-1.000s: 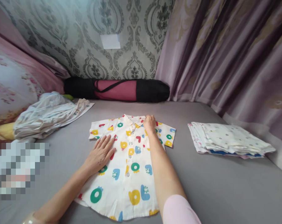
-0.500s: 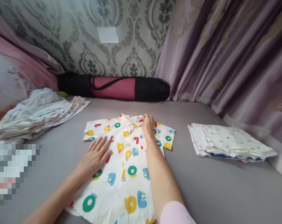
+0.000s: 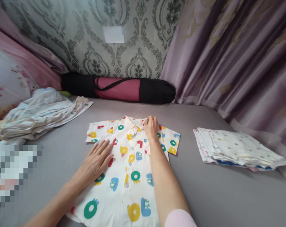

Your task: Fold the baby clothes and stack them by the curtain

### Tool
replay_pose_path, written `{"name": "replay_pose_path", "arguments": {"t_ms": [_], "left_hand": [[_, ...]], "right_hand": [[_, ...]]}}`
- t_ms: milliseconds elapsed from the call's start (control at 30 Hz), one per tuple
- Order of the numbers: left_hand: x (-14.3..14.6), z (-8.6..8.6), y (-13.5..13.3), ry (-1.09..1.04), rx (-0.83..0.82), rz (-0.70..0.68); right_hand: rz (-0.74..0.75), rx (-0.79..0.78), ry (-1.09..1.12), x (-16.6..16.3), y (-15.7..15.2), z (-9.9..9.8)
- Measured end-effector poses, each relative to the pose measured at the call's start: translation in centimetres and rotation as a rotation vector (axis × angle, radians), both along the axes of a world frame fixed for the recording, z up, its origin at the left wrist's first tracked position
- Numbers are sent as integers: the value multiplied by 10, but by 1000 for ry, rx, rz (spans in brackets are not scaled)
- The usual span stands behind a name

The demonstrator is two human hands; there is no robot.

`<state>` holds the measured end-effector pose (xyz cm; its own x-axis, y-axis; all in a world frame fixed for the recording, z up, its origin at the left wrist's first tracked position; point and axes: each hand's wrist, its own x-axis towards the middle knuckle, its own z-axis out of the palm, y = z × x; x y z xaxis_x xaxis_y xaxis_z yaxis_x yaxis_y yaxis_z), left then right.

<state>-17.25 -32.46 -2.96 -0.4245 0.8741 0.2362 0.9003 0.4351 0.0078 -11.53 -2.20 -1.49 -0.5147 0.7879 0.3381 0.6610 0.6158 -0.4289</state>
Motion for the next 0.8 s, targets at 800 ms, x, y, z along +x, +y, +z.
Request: {"name": "replay_pose_path", "arguments": {"t_ms": [800], "left_hand": [[5, 24, -3, -192, -207, 67]], "right_hand": [[169, -213, -312, 1, -7, 14]]}}
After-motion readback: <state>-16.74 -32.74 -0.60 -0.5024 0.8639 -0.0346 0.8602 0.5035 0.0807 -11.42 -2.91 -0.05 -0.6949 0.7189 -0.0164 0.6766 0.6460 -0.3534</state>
